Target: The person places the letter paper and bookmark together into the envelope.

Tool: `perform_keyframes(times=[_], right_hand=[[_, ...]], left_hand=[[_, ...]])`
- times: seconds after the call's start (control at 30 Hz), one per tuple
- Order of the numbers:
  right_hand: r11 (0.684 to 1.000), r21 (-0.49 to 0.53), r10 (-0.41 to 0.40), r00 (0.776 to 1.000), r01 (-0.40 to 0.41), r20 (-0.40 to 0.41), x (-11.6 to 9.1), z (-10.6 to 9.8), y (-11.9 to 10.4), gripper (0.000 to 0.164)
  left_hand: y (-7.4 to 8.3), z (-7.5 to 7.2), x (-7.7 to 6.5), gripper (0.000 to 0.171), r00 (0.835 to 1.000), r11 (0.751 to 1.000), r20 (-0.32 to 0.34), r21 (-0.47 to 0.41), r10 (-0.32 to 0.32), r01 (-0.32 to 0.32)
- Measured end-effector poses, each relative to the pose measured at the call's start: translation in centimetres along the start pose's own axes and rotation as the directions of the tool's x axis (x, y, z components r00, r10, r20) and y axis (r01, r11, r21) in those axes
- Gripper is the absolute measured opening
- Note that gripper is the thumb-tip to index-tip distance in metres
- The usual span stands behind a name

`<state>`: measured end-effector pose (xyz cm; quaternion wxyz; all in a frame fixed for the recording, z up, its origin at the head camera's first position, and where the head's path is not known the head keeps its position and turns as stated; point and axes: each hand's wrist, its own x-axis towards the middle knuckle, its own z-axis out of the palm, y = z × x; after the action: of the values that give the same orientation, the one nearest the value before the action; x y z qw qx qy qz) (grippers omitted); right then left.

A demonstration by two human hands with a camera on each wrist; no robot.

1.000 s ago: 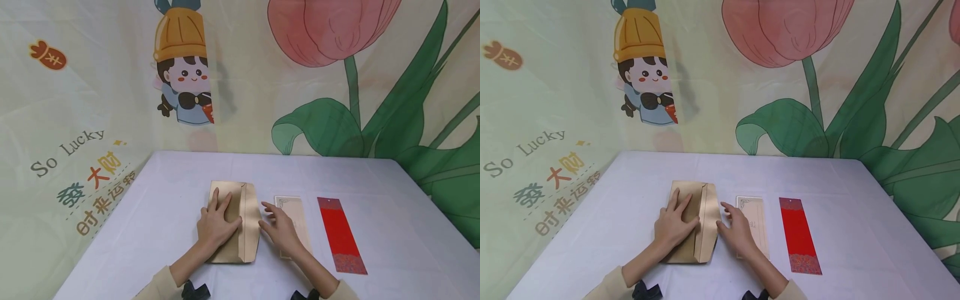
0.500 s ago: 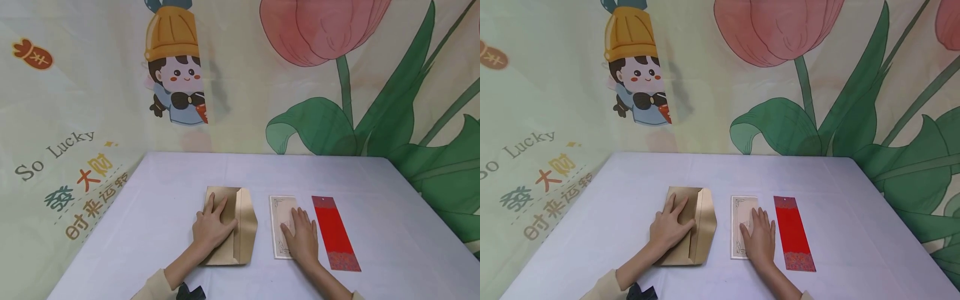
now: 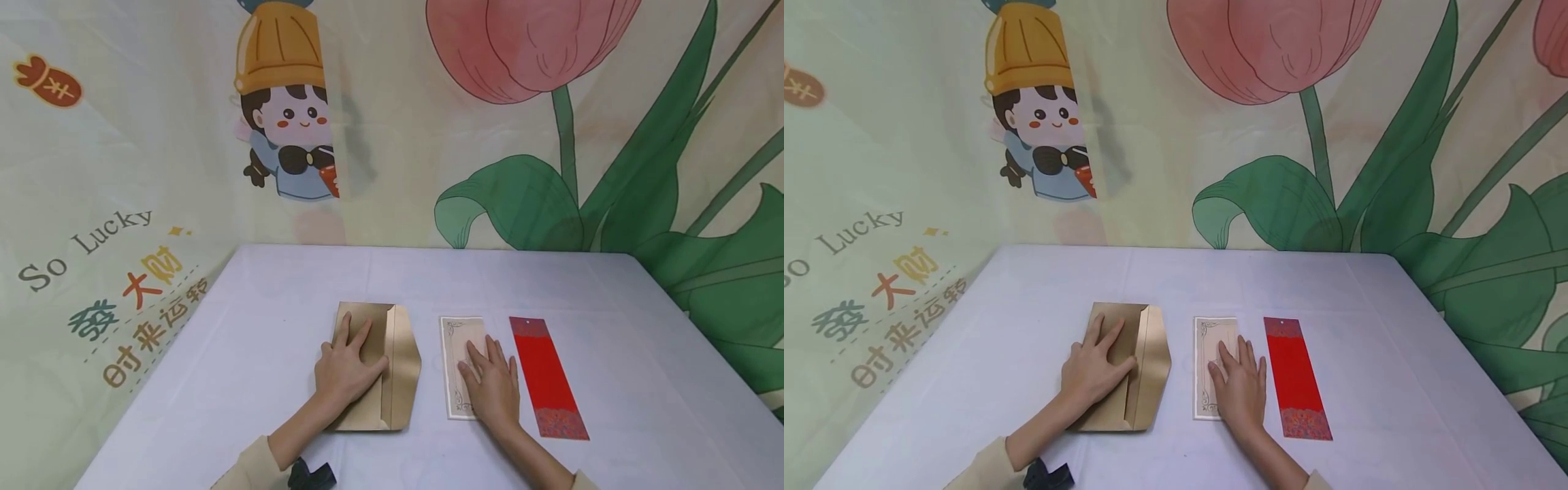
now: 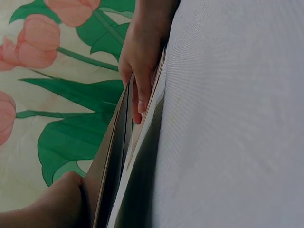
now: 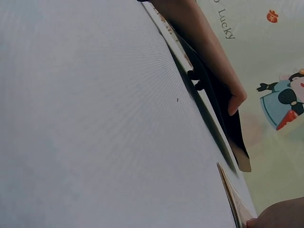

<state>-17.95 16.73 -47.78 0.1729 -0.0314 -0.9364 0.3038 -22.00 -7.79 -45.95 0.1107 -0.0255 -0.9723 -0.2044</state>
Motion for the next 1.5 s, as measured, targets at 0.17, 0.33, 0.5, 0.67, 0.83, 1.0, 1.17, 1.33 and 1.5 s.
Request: perform_keyframes(times=[0.17, 0.33, 0.5, 0.67, 0.83, 1.0, 1.17, 1.33, 1.5], right_hand=[[1.000, 0.012, -0.002, 1.000, 0.002, -0.010, 0.0, 0.2, -0.1, 0.047], [0.995, 0.087, -0.033, 0.998, 0.038, -0.051, -0.1, 0.5, -0.4, 0.046], [0.975, 0.221, -0.021, 0.998, 0.033, -0.058, 0.1, 0.4, -0.8, 0.044], [0.951, 0.285, 0.107, 0.992, -0.120, 0.060, 0.6, -0.3, -0.9, 0.038], [0.946, 0.261, 0.161, 0.977, -0.193, 0.137, 1.0, -1.0, -0.7, 0.036], [0.942, 0.271, 0.158, 0.974, -0.197, 0.160, 1.2, -1.5, -0.7, 0.035], [0.837, 0.460, 0.142, 0.930, -0.295, 0.338, 1.9, -2.9, -1.3, 0.044], [0.719, 0.607, -0.073, 0.831, -0.339, 0.551, 2.3, -2.6, -2.4, 0.057], [0.700, 0.652, -0.233, 0.770, -0.291, 0.594, 2.2, -0.7, -3.5, 0.061]], left_hand=[[-0.2, -0.1, -0.1, 0.072, 1.000, 1.000, 0.000, 0.001, 0.004, -0.004], [-0.4, -0.4, -0.3, 0.073, 1.000, 1.000, 0.008, -0.001, 0.001, -0.001], [-0.7, -0.6, -0.4, 0.074, 1.000, 1.000, 0.007, 0.002, 0.002, -0.002], [-0.9, -0.8, -0.5, 0.074, 1.000, 1.000, -0.004, 0.007, 0.005, -0.005], [-1.0, -0.7, -0.5, 0.074, 1.000, 1.000, -0.007, 0.003, 0.014, -0.014], [-0.8, -0.7, -0.5, 0.074, 1.000, 1.000, 0.007, 0.002, 0.017, -0.017], [-0.4, -0.9, -0.6, 0.074, 0.999, 0.999, 0.026, -0.001, 0.034, -0.034], [-0.3, -0.9, -0.7, 0.074, 0.999, 0.999, 0.030, 0.013, 0.038, -0.038], [-0.4, -0.6, -0.8, 0.074, 0.998, 0.998, 0.014, 0.023, 0.053, -0.053]])
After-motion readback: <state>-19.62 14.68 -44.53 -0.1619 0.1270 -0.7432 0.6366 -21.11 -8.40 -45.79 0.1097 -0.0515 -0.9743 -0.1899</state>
